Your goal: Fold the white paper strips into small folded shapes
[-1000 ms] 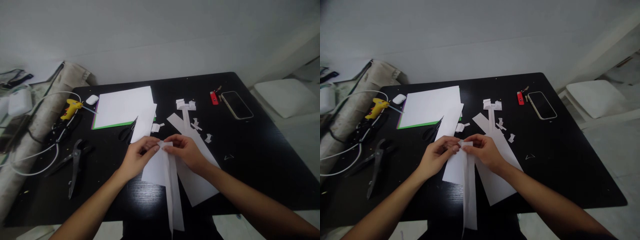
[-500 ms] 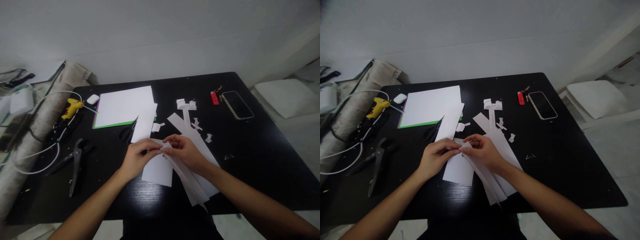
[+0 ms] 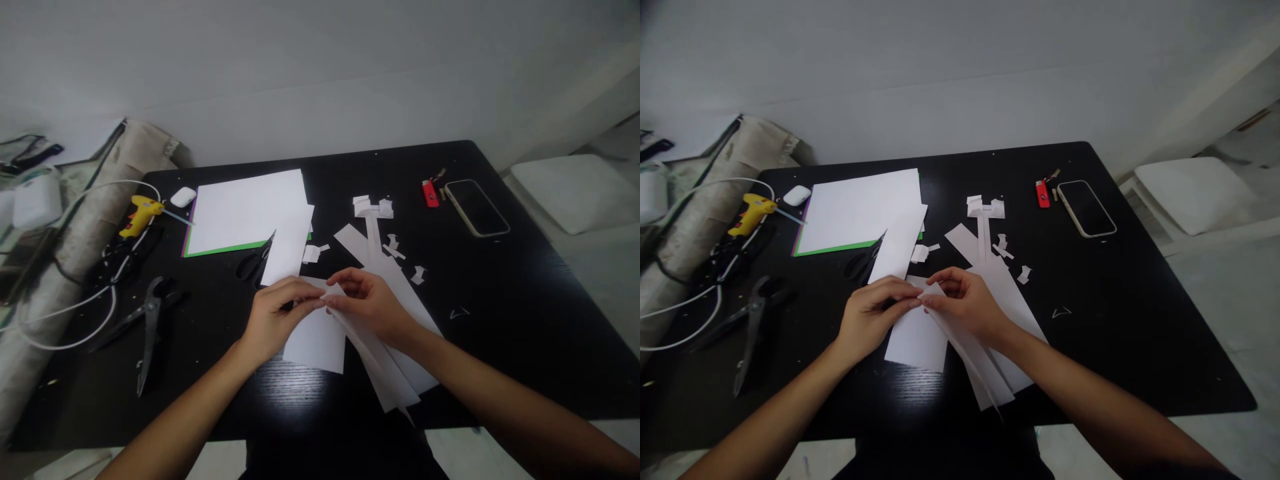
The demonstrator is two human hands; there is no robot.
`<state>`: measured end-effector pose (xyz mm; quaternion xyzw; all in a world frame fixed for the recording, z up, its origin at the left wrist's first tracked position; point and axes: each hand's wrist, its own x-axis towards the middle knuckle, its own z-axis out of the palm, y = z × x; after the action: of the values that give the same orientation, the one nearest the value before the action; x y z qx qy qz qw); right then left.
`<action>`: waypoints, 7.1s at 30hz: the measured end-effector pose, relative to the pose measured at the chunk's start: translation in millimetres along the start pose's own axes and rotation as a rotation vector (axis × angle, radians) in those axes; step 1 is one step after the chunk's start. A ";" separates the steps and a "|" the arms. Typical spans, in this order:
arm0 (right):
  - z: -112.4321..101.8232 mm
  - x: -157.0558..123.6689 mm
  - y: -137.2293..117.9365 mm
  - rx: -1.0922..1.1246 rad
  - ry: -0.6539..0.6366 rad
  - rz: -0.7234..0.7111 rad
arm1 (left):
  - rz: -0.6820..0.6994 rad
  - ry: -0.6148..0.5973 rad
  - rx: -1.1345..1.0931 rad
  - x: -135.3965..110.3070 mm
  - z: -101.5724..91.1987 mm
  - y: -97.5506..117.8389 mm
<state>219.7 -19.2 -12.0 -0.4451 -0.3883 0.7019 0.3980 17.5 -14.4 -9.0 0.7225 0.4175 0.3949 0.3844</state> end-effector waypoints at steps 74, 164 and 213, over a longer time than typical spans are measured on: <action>1.9 -2.1 -0.9 0.112 -0.224 0.253 | -0.222 -0.050 -0.032 -2.9 -1.5 -2.8; 1.4 -3.2 -5.8 -0.132 -0.105 -0.003 | 0.243 0.011 0.087 -6.5 0.3 -1.8; 1.8 -4.8 -4.6 -0.085 -0.011 0.027 | 0.151 -0.012 0.066 -3.6 -0.8 2.6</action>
<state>220.4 -22.1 -5.8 -0.4630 -0.4138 0.6925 0.3672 16.3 -18.4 -7.2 0.7664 0.3723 0.4047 0.3320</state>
